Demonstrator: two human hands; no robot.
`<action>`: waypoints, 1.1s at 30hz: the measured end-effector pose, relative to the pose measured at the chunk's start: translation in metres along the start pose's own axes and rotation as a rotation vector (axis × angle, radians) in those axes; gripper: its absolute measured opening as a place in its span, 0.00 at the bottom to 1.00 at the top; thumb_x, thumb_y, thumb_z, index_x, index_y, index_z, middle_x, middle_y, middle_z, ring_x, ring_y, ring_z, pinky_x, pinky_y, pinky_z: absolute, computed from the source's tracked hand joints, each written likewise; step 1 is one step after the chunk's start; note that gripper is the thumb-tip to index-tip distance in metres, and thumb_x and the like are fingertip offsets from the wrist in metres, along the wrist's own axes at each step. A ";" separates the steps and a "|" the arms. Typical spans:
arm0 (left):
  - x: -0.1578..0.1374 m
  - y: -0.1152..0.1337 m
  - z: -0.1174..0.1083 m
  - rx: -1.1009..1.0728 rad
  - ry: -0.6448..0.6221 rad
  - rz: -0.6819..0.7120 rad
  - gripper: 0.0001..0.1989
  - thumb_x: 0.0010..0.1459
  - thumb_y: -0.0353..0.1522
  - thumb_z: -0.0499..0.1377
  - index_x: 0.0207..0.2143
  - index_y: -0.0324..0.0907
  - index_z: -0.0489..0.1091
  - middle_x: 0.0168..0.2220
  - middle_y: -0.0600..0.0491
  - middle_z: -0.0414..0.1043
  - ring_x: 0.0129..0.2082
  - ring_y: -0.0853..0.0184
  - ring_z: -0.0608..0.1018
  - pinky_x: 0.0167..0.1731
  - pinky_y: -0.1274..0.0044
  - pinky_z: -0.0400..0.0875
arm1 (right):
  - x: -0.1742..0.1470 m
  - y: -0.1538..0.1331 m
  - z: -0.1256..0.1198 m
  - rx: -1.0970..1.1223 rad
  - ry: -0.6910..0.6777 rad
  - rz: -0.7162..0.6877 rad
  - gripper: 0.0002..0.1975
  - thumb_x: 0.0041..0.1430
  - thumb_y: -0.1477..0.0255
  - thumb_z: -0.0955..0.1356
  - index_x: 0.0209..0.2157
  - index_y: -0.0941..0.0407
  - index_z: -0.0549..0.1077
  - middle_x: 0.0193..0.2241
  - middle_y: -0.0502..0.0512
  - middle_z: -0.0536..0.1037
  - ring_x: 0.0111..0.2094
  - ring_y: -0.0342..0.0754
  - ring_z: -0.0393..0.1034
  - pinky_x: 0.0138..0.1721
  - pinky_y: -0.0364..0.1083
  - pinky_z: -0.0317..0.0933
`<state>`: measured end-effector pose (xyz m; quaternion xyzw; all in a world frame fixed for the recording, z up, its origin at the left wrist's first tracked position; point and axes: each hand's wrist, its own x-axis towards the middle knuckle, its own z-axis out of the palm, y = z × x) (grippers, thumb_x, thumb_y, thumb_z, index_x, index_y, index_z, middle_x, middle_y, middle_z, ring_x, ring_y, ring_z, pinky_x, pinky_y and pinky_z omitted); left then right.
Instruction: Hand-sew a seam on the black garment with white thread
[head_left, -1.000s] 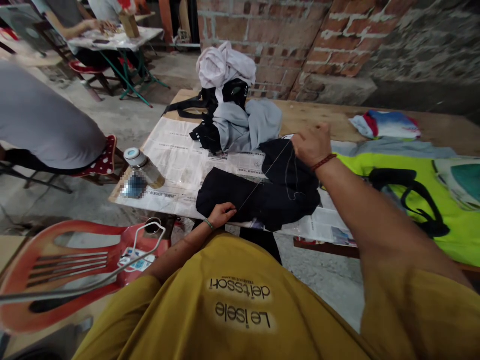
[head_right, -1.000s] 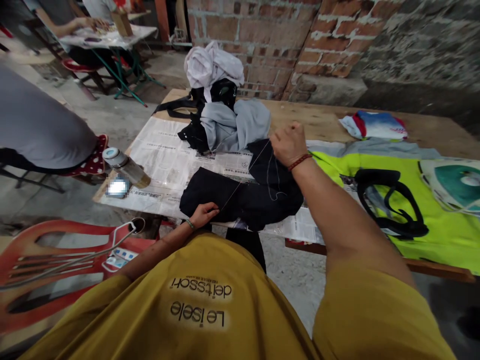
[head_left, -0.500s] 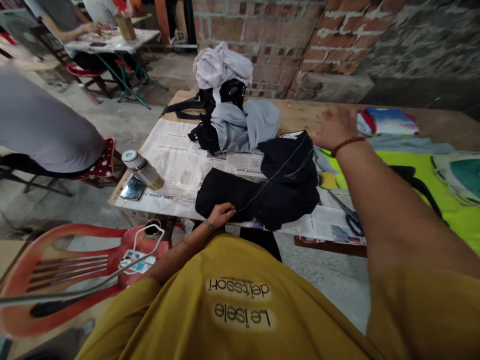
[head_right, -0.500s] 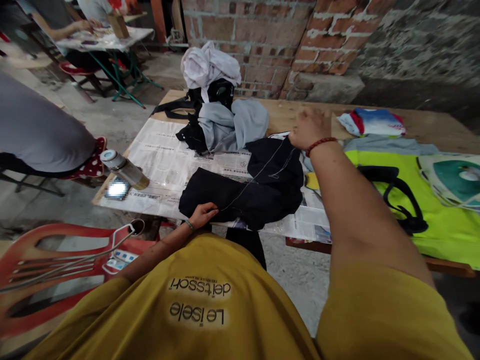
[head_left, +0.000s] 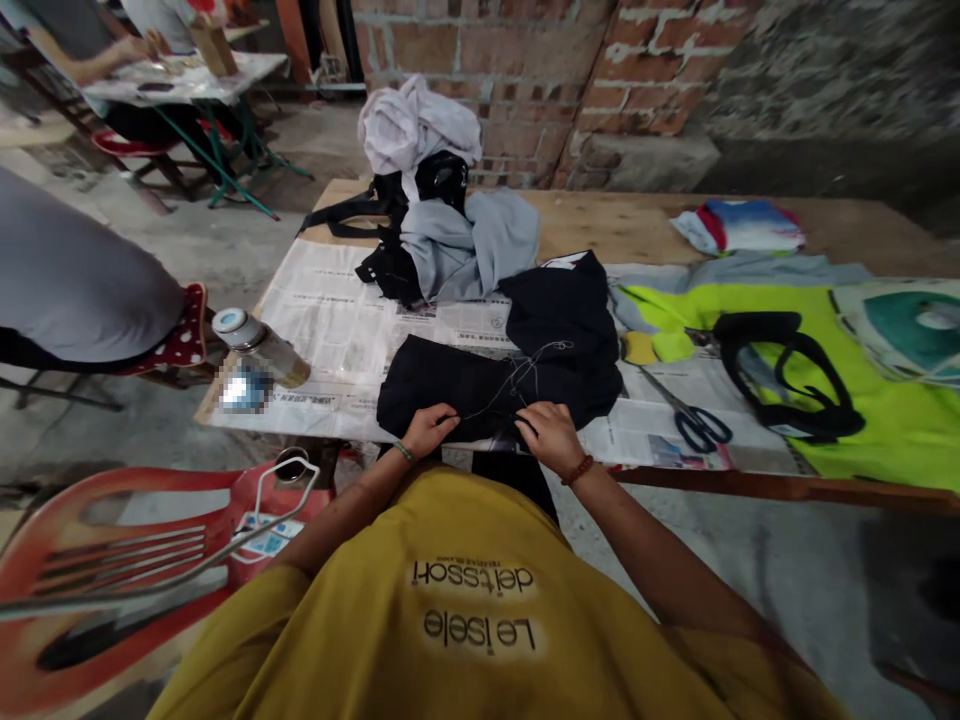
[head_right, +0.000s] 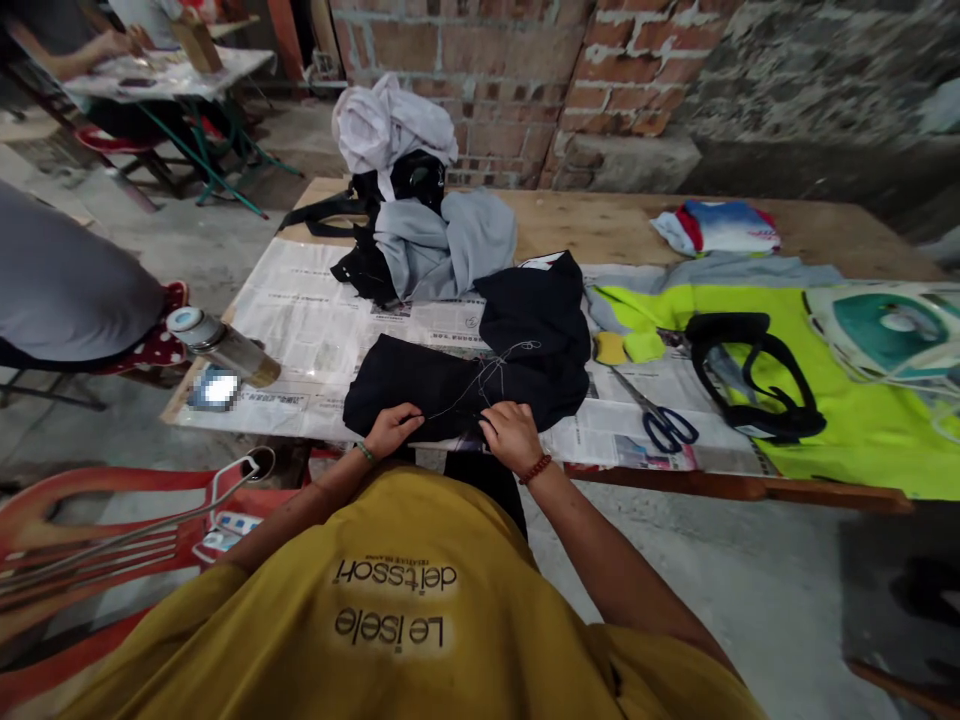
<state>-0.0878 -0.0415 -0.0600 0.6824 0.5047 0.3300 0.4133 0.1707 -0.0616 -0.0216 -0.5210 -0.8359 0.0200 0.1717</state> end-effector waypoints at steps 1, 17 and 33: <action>0.000 0.000 0.000 -0.002 -0.012 0.000 0.11 0.54 0.37 0.55 0.29 0.38 0.71 0.26 0.56 0.70 0.27 0.72 0.69 0.31 0.81 0.63 | -0.003 0.006 0.002 0.034 -0.006 0.020 0.12 0.62 0.69 0.61 0.36 0.57 0.74 0.34 0.57 0.75 0.39 0.48 0.65 0.41 0.47 0.50; 0.014 0.009 -0.027 0.041 -0.218 -0.104 0.14 0.45 0.37 0.63 0.34 0.39 0.75 0.30 0.54 0.74 0.28 0.70 0.72 0.27 0.82 0.66 | -0.006 0.039 0.020 0.343 -0.045 0.213 0.12 0.58 0.68 0.63 0.28 0.57 0.75 0.29 0.55 0.74 0.34 0.46 0.68 0.40 0.46 0.59; 0.009 0.005 -0.023 -0.058 -0.167 -0.112 0.11 0.48 0.37 0.60 0.29 0.38 0.74 0.26 0.55 0.72 0.27 0.72 0.70 0.29 0.81 0.64 | -0.004 -0.019 -0.028 0.400 0.288 0.185 0.15 0.62 0.68 0.58 0.43 0.53 0.74 0.36 0.58 0.75 0.38 0.49 0.70 0.42 0.49 0.65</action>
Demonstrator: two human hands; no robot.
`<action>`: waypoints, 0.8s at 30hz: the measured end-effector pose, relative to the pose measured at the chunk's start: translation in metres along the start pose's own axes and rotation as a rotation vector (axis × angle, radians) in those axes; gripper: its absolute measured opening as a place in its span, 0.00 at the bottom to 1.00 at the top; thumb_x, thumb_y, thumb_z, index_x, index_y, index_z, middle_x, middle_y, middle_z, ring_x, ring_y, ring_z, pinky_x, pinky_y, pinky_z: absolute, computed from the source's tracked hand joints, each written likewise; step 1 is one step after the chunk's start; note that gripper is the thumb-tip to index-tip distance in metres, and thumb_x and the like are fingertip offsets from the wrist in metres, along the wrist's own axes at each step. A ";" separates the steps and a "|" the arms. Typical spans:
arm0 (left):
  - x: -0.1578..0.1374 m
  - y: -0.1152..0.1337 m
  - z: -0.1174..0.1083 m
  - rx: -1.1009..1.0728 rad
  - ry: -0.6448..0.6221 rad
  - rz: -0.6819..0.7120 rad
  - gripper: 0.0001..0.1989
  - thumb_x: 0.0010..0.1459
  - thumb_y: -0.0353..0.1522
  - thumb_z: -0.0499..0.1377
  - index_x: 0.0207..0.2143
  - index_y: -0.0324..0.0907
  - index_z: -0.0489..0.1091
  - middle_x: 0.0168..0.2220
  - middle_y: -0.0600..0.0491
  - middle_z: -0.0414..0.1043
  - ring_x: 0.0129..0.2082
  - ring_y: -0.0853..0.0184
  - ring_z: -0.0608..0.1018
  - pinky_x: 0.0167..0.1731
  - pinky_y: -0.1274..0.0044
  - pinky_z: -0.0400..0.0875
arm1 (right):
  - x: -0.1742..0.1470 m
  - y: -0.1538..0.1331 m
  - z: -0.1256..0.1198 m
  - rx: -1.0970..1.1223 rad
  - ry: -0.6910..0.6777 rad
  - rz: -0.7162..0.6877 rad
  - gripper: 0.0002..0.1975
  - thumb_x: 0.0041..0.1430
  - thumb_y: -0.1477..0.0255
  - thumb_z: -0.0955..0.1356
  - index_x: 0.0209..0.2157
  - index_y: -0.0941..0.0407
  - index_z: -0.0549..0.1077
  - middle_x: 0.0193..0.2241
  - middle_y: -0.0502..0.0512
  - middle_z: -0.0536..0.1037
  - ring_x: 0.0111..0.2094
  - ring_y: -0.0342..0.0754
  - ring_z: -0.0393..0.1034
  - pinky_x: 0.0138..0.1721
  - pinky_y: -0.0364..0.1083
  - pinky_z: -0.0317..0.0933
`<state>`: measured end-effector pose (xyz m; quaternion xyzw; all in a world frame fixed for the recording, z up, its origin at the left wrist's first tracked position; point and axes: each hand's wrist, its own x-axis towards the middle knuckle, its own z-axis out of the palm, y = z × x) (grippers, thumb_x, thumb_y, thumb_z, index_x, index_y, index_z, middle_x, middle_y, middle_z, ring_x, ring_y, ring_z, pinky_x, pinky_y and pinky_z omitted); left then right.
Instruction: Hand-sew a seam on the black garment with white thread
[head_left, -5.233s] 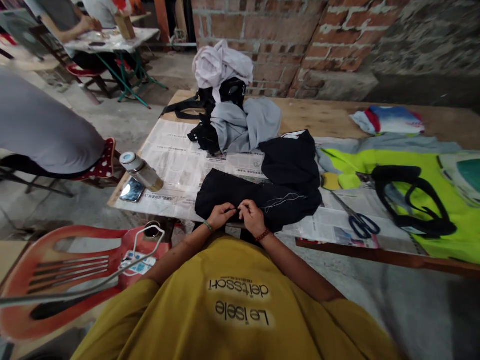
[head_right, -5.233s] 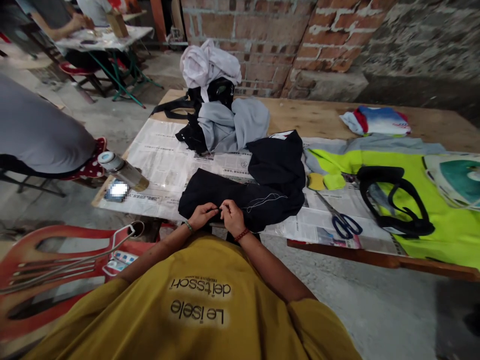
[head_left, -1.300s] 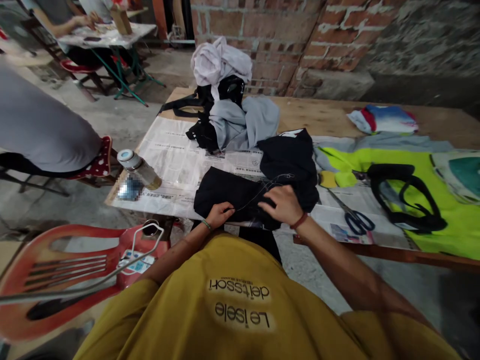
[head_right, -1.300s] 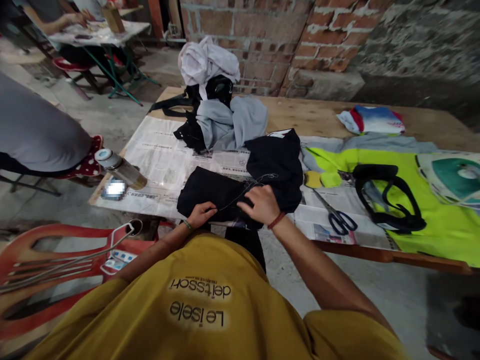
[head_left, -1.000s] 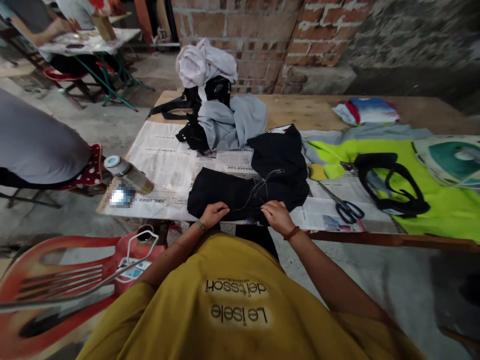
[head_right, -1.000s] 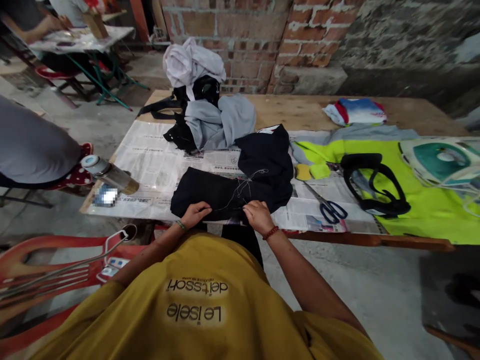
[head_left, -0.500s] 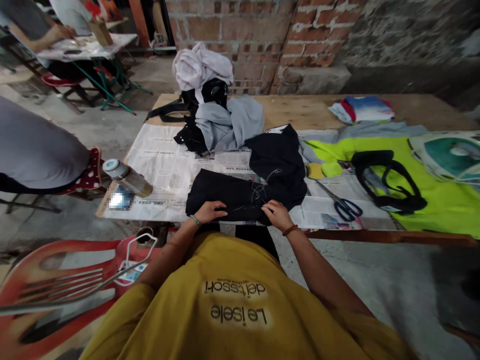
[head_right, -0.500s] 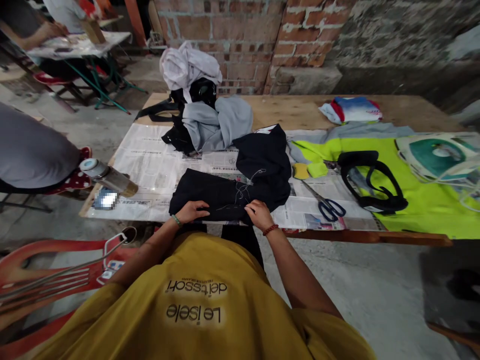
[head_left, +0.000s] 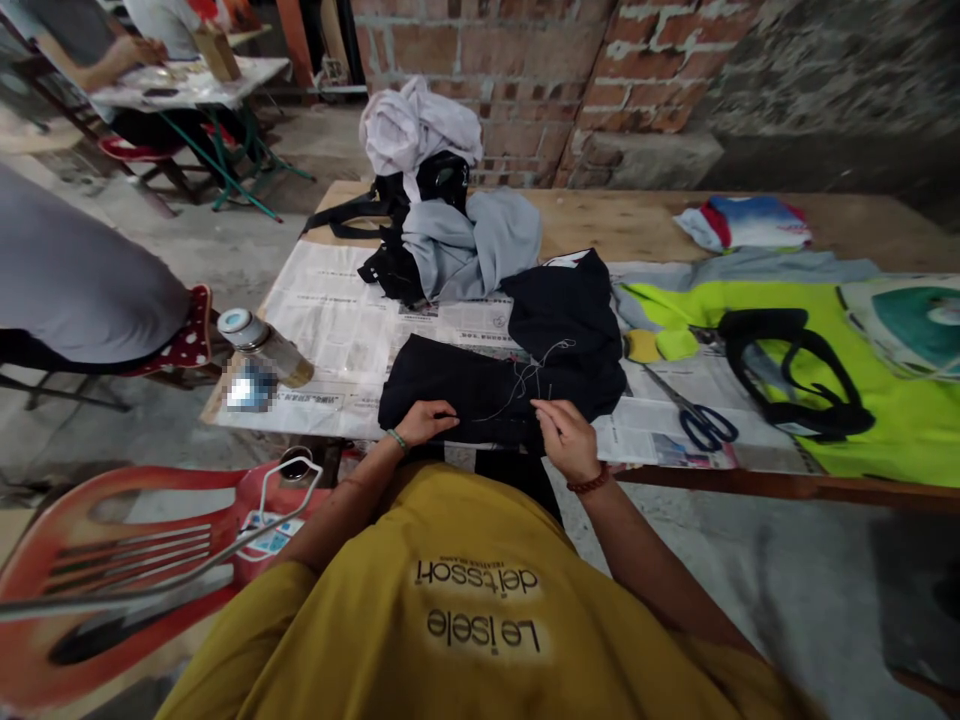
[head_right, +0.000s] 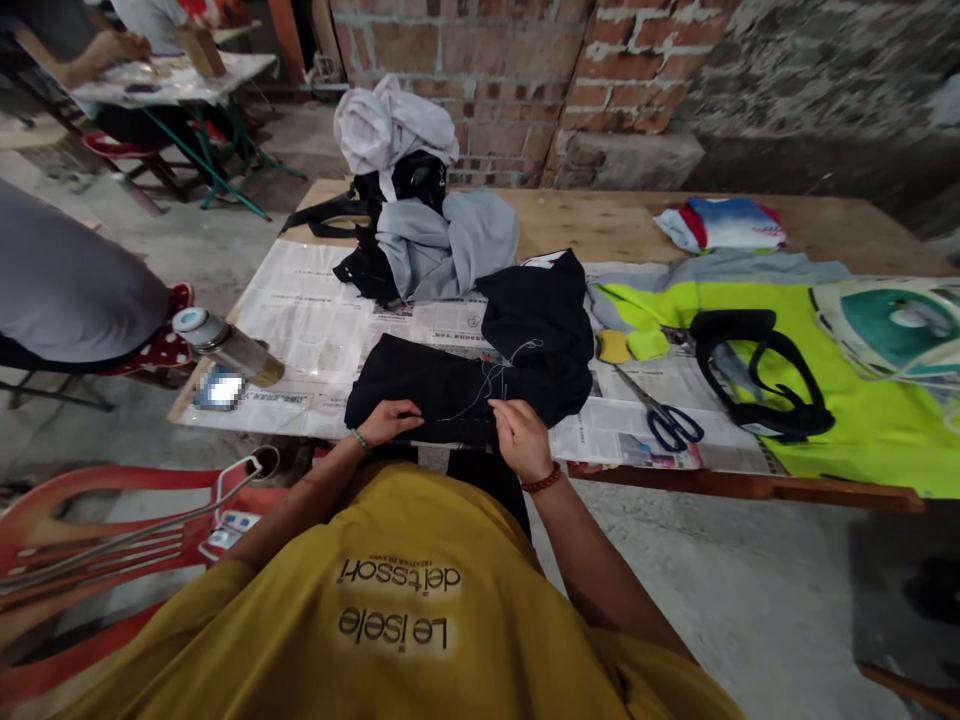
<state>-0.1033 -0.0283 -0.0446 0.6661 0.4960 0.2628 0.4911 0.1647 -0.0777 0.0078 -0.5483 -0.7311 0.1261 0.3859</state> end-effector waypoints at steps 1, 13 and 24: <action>0.000 0.000 0.000 -0.003 0.004 -0.004 0.11 0.48 0.37 0.60 0.29 0.38 0.74 0.26 0.55 0.72 0.27 0.72 0.70 0.29 0.81 0.64 | -0.002 -0.009 0.005 0.036 -0.039 0.016 0.16 0.62 0.68 0.58 0.44 0.52 0.73 0.35 0.57 0.75 0.37 0.48 0.70 0.41 0.48 0.65; 0.002 -0.009 0.002 -0.033 0.014 0.032 0.11 0.49 0.35 0.61 0.32 0.38 0.76 0.31 0.52 0.76 0.32 0.69 0.75 0.36 0.80 0.69 | -0.020 -0.039 0.083 0.393 -0.516 0.501 0.08 0.58 0.68 0.60 0.30 0.55 0.68 0.20 0.46 0.71 0.16 0.38 0.61 0.20 0.38 0.55; 0.003 -0.011 0.004 -0.021 0.028 0.064 0.09 0.49 0.34 0.61 0.31 0.39 0.76 0.31 0.53 0.77 0.32 0.69 0.76 0.36 0.80 0.70 | -0.017 -0.032 0.097 0.351 -0.507 0.469 0.08 0.59 0.70 0.60 0.31 0.55 0.68 0.16 0.45 0.68 0.16 0.39 0.61 0.21 0.38 0.55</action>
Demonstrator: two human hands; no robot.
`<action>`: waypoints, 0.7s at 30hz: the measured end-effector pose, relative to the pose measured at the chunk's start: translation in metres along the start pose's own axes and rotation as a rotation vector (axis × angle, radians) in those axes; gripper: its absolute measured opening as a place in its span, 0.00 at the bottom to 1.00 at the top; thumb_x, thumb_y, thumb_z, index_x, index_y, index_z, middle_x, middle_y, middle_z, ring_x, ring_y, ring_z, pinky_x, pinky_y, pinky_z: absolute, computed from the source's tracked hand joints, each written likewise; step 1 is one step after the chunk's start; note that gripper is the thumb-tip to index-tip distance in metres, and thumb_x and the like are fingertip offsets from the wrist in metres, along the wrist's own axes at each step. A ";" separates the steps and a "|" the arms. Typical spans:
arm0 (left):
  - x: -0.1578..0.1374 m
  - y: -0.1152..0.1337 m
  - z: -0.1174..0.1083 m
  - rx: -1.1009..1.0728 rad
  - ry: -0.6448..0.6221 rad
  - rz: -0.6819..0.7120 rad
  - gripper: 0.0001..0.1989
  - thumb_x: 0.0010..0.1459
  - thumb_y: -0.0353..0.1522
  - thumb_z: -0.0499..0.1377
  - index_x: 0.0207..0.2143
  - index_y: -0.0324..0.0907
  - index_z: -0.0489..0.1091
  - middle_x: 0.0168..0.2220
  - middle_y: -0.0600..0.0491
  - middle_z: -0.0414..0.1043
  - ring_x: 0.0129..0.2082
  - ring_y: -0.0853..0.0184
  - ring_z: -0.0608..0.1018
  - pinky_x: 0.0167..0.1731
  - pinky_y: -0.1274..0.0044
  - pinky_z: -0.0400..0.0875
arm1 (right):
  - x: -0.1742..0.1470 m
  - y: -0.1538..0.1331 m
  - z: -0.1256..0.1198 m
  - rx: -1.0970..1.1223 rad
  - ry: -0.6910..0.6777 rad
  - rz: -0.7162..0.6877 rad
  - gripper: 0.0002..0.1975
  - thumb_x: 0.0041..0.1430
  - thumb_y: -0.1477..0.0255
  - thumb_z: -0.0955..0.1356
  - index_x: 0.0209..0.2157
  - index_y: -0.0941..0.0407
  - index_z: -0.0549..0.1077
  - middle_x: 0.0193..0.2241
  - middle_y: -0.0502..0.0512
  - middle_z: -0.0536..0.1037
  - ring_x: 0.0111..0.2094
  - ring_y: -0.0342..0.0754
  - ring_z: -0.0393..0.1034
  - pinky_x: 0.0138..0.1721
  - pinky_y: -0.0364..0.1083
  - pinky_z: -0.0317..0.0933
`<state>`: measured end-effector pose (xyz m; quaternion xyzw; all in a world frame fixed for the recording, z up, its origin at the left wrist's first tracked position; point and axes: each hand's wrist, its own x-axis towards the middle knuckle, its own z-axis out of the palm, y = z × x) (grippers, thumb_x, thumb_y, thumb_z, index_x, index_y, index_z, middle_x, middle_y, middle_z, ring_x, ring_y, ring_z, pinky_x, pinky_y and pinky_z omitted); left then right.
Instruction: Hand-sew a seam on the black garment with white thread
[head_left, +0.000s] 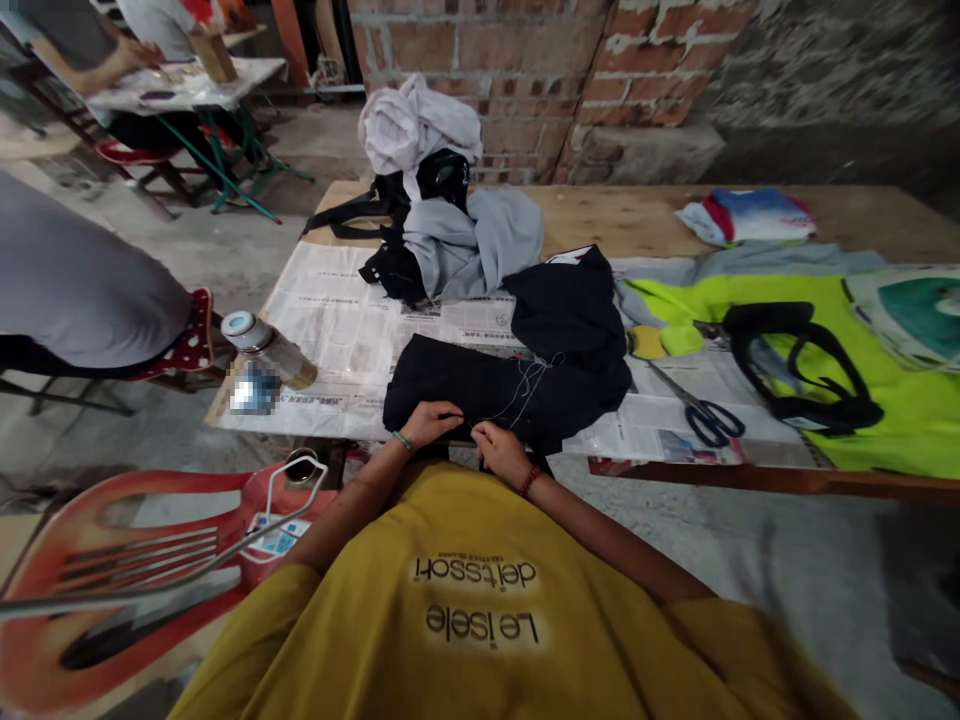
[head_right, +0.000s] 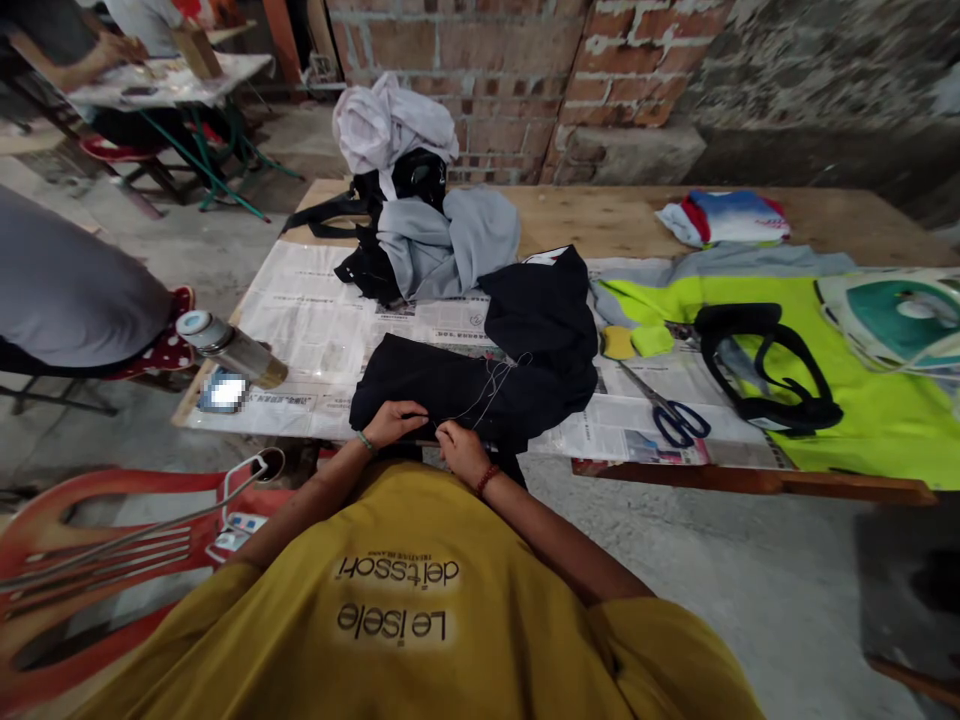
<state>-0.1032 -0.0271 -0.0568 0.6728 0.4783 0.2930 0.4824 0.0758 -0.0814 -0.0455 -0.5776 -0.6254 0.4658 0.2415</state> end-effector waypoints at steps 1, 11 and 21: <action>0.000 0.000 0.000 -0.003 0.003 0.004 0.09 0.49 0.34 0.61 0.31 0.39 0.76 0.31 0.53 0.77 0.32 0.69 0.76 0.36 0.80 0.70 | 0.000 0.001 0.000 -0.002 0.006 -0.002 0.08 0.59 0.70 0.60 0.31 0.55 0.68 0.16 0.45 0.68 0.17 0.39 0.62 0.21 0.38 0.55; -0.001 0.000 0.000 0.020 0.004 0.046 0.08 0.50 0.33 0.61 0.32 0.39 0.76 0.33 0.52 0.77 0.34 0.68 0.77 0.38 0.79 0.70 | 0.004 -0.001 0.002 -0.007 0.038 0.003 0.08 0.59 0.70 0.60 0.29 0.56 0.67 0.17 0.46 0.69 0.19 0.40 0.63 0.24 0.39 0.56; -0.003 -0.004 0.003 0.078 0.083 0.142 0.05 0.51 0.30 0.61 0.30 0.39 0.77 0.32 0.51 0.77 0.33 0.69 0.77 0.37 0.79 0.71 | 0.005 -0.019 0.005 0.082 -0.010 0.182 0.07 0.58 0.73 0.59 0.29 0.57 0.65 0.17 0.44 0.68 0.14 0.38 0.59 0.19 0.38 0.53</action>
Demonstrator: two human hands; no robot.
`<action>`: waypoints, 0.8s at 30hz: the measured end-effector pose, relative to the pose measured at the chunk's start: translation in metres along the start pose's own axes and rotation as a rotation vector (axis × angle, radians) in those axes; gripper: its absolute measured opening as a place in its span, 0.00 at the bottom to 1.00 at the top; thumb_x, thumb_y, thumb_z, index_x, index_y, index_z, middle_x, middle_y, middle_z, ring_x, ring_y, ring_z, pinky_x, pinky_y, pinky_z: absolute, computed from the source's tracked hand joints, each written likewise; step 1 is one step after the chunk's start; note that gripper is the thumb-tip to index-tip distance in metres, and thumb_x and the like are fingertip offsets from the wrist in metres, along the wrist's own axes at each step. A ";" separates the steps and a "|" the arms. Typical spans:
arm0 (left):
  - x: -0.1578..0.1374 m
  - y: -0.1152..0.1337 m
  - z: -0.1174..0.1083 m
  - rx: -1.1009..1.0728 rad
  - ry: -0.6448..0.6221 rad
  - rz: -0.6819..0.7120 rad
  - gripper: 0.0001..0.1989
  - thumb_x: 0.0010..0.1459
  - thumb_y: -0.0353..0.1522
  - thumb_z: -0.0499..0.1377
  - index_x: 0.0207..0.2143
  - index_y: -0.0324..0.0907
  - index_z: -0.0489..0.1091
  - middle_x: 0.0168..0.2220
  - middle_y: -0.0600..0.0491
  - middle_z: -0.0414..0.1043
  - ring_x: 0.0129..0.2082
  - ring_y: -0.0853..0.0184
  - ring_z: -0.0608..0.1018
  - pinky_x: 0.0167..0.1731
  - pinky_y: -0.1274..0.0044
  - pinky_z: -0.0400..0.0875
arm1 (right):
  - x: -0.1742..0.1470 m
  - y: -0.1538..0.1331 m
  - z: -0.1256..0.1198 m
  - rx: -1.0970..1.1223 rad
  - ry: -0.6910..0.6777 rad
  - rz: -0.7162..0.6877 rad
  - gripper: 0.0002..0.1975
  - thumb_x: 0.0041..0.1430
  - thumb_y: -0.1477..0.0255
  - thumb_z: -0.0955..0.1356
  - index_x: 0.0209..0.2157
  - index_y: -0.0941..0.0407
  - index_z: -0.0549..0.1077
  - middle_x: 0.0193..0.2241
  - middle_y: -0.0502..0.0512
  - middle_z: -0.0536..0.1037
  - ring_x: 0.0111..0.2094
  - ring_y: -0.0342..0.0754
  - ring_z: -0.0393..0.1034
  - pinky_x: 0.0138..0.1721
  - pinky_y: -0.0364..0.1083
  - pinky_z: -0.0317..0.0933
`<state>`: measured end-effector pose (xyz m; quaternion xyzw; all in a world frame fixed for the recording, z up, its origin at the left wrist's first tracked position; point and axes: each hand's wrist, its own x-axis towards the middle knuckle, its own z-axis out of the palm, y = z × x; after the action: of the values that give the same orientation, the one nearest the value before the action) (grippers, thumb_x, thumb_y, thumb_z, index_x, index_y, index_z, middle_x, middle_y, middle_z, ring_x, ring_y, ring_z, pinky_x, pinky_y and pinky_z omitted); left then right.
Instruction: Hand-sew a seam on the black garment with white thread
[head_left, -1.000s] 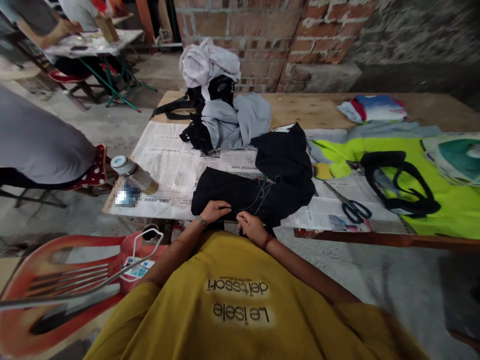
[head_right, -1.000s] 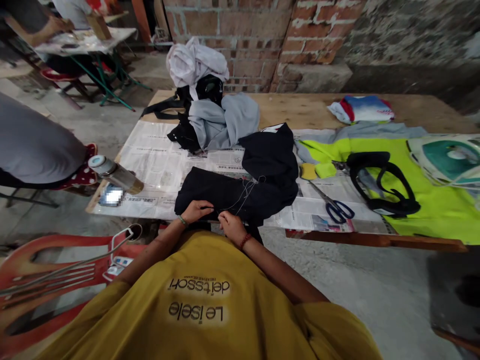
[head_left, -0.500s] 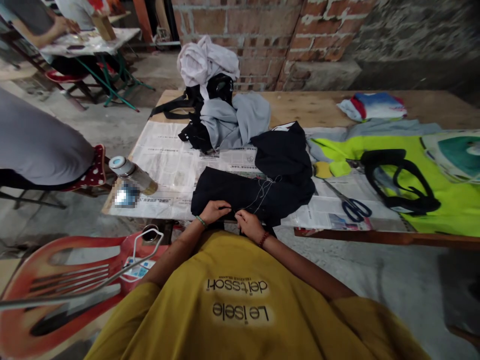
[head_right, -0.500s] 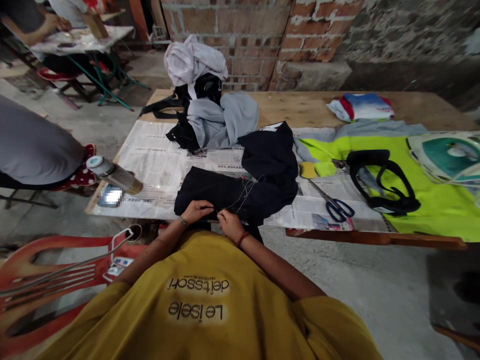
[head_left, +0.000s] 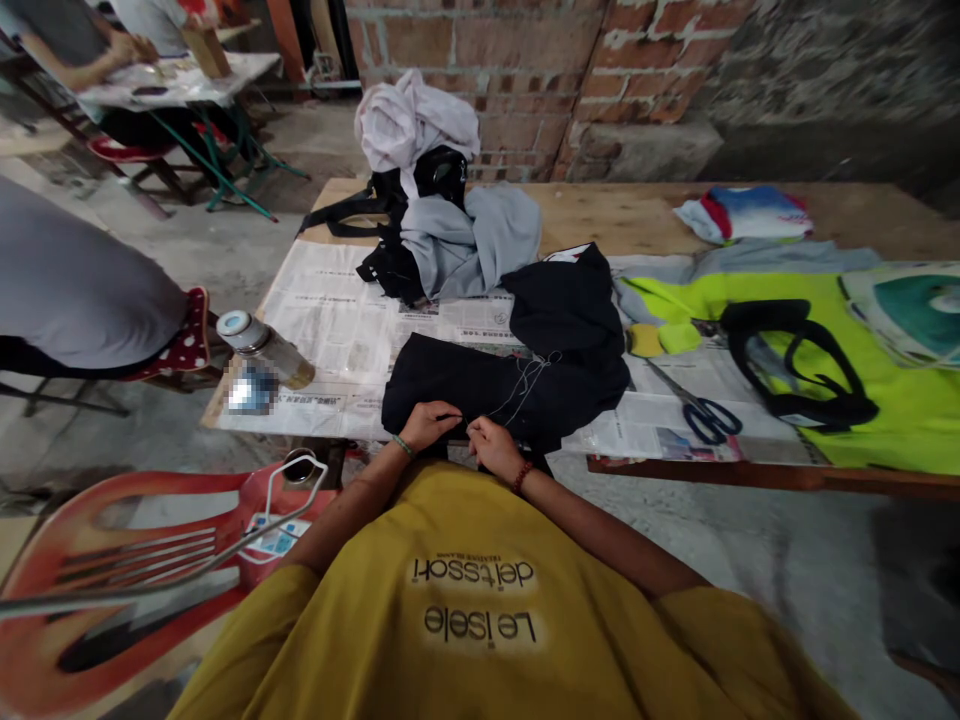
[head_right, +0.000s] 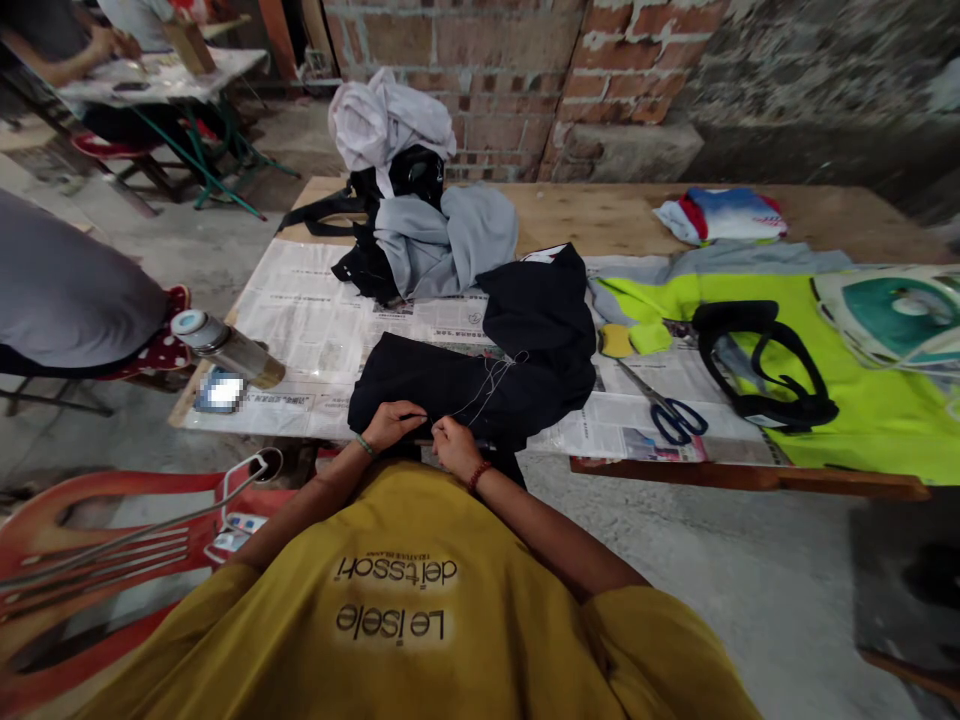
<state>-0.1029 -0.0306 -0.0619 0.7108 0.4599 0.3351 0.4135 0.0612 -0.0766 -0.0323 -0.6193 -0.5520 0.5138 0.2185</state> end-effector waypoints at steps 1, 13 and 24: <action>0.000 -0.001 0.000 0.004 0.004 0.002 0.05 0.51 0.30 0.61 0.30 0.39 0.77 0.31 0.51 0.77 0.32 0.69 0.77 0.37 0.79 0.71 | 0.001 0.000 0.002 -0.009 0.019 -0.015 0.07 0.58 0.74 0.59 0.28 0.57 0.65 0.16 0.44 0.68 0.14 0.37 0.59 0.19 0.38 0.53; 0.000 -0.005 0.001 -0.009 0.001 0.060 0.06 0.53 0.30 0.60 0.31 0.38 0.76 0.32 0.51 0.77 0.32 0.70 0.77 0.37 0.80 0.71 | 0.019 -0.004 0.010 0.017 0.095 -0.012 0.06 0.57 0.74 0.59 0.28 0.57 0.64 0.18 0.45 0.70 0.16 0.37 0.62 0.19 0.37 0.54; 0.000 -0.003 0.002 0.043 0.043 0.018 0.08 0.51 0.29 0.61 0.35 0.39 0.76 0.36 0.51 0.78 0.36 0.68 0.78 0.41 0.78 0.73 | 0.010 -0.007 0.005 0.106 0.043 0.095 0.08 0.57 0.74 0.61 0.25 0.58 0.66 0.20 0.48 0.73 0.16 0.38 0.65 0.18 0.38 0.56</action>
<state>-0.1029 -0.0307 -0.0656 0.7162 0.4694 0.3442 0.3849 0.0524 -0.0670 -0.0324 -0.6434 -0.4893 0.5384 0.2382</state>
